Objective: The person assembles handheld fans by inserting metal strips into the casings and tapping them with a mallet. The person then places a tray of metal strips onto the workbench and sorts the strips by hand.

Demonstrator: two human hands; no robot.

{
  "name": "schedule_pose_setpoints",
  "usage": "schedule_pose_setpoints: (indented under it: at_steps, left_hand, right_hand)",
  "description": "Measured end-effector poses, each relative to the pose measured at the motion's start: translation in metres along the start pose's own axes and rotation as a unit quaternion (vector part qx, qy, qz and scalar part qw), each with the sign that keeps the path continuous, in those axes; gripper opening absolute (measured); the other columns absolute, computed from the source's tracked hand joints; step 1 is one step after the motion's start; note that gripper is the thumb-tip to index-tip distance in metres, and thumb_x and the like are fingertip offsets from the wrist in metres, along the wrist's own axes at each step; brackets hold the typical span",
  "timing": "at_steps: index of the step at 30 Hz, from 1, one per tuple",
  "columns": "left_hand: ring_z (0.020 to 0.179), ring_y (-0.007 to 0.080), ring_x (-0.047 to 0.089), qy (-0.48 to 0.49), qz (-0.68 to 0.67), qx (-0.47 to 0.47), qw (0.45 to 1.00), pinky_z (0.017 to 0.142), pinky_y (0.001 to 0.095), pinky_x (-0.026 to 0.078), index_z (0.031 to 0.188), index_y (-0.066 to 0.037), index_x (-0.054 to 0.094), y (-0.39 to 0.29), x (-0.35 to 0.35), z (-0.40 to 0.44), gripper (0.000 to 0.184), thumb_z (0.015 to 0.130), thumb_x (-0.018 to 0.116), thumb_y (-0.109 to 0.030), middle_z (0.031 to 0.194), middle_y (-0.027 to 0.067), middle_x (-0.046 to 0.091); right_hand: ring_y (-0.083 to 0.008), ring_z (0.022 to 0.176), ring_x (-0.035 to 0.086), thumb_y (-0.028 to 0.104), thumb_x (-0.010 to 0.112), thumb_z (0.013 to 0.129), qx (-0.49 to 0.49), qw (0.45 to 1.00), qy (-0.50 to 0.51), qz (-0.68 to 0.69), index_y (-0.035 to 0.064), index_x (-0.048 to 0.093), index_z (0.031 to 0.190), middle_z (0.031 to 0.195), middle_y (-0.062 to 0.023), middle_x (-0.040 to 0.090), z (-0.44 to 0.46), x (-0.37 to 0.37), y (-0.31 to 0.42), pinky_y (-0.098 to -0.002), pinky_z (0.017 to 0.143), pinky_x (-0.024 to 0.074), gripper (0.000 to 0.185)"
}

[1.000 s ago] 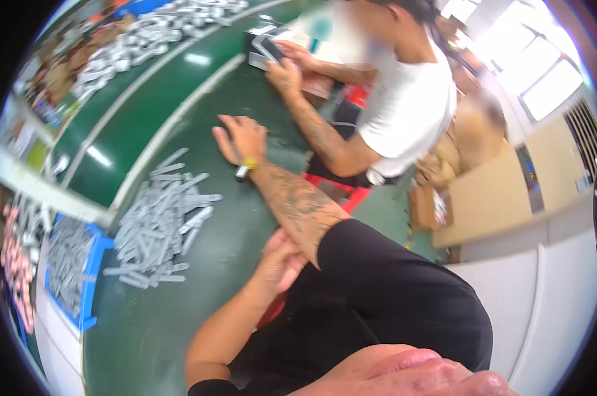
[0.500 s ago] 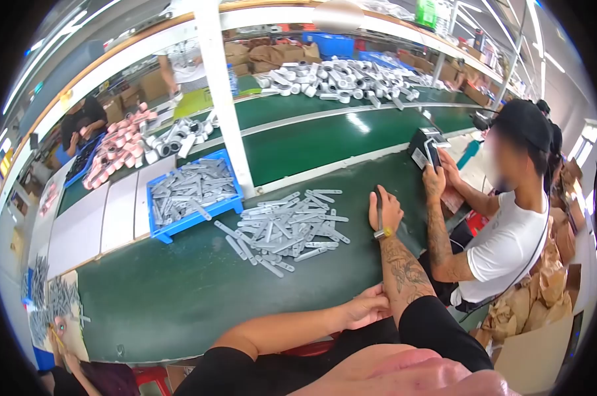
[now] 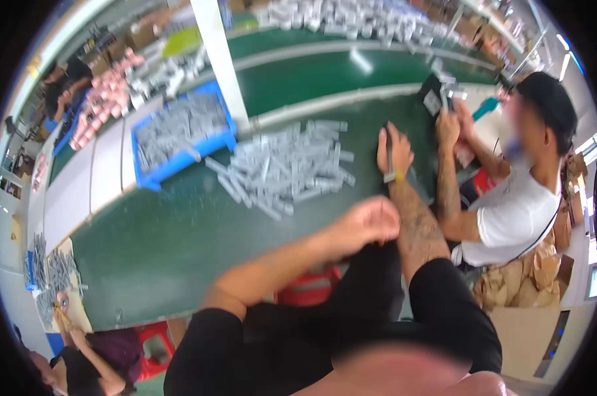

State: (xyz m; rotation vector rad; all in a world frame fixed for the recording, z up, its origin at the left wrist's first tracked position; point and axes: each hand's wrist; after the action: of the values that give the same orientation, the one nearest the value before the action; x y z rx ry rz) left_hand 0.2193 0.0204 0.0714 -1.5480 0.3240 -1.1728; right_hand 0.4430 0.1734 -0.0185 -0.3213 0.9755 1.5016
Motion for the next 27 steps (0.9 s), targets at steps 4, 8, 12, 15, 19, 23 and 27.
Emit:
schedule_pose_setpoints:
  at_steps: [4, 8, 12, 15, 19, 23, 27]
  left_hand:
    - [0.100, 0.0207, 0.070, 0.020, -0.045, 0.224, 0.973, 0.087, 0.0325, 0.053, 0.142, -0.004, 0.053, -0.098, -0.009, -0.039, 0.048, 0.109, 0.058, -0.038, 0.122, 0.0154, 0.072]
    - [0.103, 0.0235, 0.069, 0.033, -0.078, 0.291, 0.953, 0.089, 0.0346, 0.052, 0.145, -0.005, 0.049, -0.139, -0.001, -0.086, 0.055, 0.107, 0.055, -0.044, 0.126, 0.0174, 0.069]
    - [0.107, 0.0264, 0.068, 0.028, -0.134, 0.295, 0.945, 0.092, 0.0367, 0.051, 0.147, -0.005, 0.045, -0.143, 0.013, -0.122, 0.062, 0.105, 0.051, -0.050, 0.130, 0.0193, 0.066]
    - [0.109, 0.0285, 0.066, 0.023, -0.149, 0.295, 0.943, 0.095, 0.0383, 0.050, 0.149, -0.006, 0.043, -0.144, 0.015, -0.132, 0.067, 0.103, 0.048, -0.054, 0.132, 0.0208, 0.063]
    - [0.113, 0.0314, 0.065, 0.011, -0.155, 0.320, 0.934, 0.097, 0.0404, 0.048, 0.152, -0.006, 0.039, -0.136, 0.012, -0.140, 0.073, 0.102, 0.044, -0.060, 0.136, 0.0228, 0.060]
    - [0.116, 0.0342, 0.064, 0.022, -0.150, 0.328, 0.933, 0.100, 0.0425, 0.047, 0.154, -0.007, 0.035, -0.128, 0.003, -0.148, 0.080, 0.100, 0.041, -0.065, 0.140, 0.0247, 0.057]
    - [0.120, 0.0370, 0.062, 0.030, -0.145, 0.316, 0.937, 0.103, 0.0446, 0.046, 0.157, -0.007, 0.032, -0.120, 0.000, -0.152, 0.087, 0.098, 0.037, -0.071, 0.143, 0.0267, 0.054]
  right_hand:
    - [-0.0409, 0.120, 0.063, 0.055, 0.052, 0.104, -0.004, 1.000, 0.005, -0.009, 0.0263, 0.064, 0.139, 0.127, -0.0172, 0.069, -0.005, 0.003, -0.003, -0.0620, 0.099, 0.0459, 0.047]
    - [-0.0431, 0.118, 0.064, 0.058, 0.050, 0.103, -0.006, 0.998, 0.033, -0.056, 0.0273, 0.064, 0.138, 0.125, -0.0192, 0.070, 0.002, 0.022, -0.019, -0.0644, 0.098, 0.0464, 0.048]
    - [-0.0453, 0.116, 0.064, 0.060, 0.049, 0.103, -0.012, 0.997, 0.050, -0.053, 0.0259, 0.063, 0.139, 0.124, -0.0213, 0.069, 0.002, 0.016, -0.020, -0.0650, 0.096, 0.0473, 0.052]
    - [-0.0469, 0.115, 0.064, 0.062, 0.048, 0.102, -0.013, 0.997, 0.055, -0.049, 0.0248, 0.062, 0.139, 0.124, -0.0229, 0.069, 0.007, 0.016, -0.022, -0.0654, 0.095, 0.0480, 0.054]
    - [-0.0491, 0.114, 0.064, 0.065, 0.047, 0.101, -0.029, 0.997, 0.054, -0.038, 0.0233, 0.060, 0.139, 0.124, -0.0249, 0.068, 0.009, 0.017, -0.027, -0.0659, 0.093, 0.0489, 0.058]
    - [-0.0512, 0.112, 0.063, 0.068, 0.046, 0.100, -0.034, 0.998, 0.052, -0.034, 0.0219, 0.058, 0.140, 0.123, -0.0270, 0.068, -0.005, 0.023, -0.024, -0.0665, 0.091, 0.0498, 0.062]
    - [-0.0534, 0.111, 0.063, 0.070, 0.045, 0.100, -0.024, 0.997, 0.063, -0.034, 0.0204, 0.057, 0.140, 0.123, -0.0291, 0.067, 0.002, 0.016, -0.035, -0.0670, 0.089, 0.0507, 0.065]
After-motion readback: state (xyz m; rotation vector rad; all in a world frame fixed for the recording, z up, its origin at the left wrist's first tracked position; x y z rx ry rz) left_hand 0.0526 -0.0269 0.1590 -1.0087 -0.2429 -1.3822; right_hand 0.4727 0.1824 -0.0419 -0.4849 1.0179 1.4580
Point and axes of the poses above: each hand's wrist, its own z-axis towards the middle knuckle, its own x-axis out of the palm, y = z × x
